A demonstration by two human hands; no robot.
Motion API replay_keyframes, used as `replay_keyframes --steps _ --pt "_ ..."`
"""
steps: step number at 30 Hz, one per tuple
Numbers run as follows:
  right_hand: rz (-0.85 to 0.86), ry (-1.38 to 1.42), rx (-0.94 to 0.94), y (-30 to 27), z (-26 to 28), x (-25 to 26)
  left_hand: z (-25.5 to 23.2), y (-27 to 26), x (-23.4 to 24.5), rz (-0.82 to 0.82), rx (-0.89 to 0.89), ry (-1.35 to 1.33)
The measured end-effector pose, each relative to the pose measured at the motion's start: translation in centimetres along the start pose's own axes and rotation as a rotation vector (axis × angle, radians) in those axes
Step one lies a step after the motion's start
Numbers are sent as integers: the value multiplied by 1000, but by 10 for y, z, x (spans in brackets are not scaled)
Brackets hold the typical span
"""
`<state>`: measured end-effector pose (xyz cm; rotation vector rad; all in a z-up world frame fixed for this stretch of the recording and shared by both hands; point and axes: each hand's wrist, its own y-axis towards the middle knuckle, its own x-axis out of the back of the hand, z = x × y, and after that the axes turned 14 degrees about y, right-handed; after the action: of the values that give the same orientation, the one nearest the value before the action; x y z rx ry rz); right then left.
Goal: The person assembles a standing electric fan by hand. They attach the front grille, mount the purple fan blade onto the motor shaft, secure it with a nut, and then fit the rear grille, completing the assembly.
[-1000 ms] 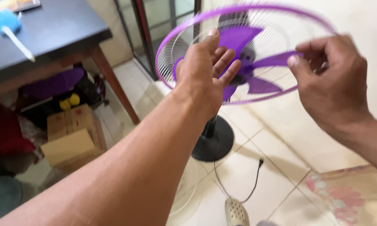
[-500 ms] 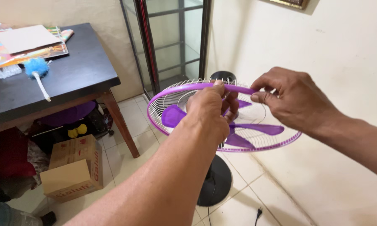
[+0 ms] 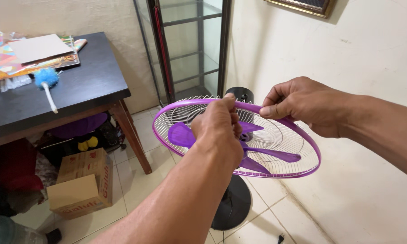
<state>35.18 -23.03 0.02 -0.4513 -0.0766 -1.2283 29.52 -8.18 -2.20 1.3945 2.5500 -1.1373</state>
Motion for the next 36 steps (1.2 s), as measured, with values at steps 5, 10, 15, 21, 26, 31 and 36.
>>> replay_keyframes --steps 5,10,15,21,26,31,36 --pt "78 -176 159 -10 -13 3 -8 -8 -6 -74 7 119" --pt "124 -306 364 -22 -33 -2 -4 -13 8 -99 -16 188" --pt "-226 -483 611 -32 -48 -19 -4 -12 1 -77 -27 187" --pt "-104 -416 1001 -39 -65 -35 -4 -3 5 -58 -80 216" --pt "-173 -346 797 -16 -60 -21 10 -1 33 2 -153 189" --pt "-222 -457 873 -2 -54 -16 24 -2 72 -81 -27 275" --pt "-492 -716 1236 -33 -74 -32 49 14 113 -157 -60 465"
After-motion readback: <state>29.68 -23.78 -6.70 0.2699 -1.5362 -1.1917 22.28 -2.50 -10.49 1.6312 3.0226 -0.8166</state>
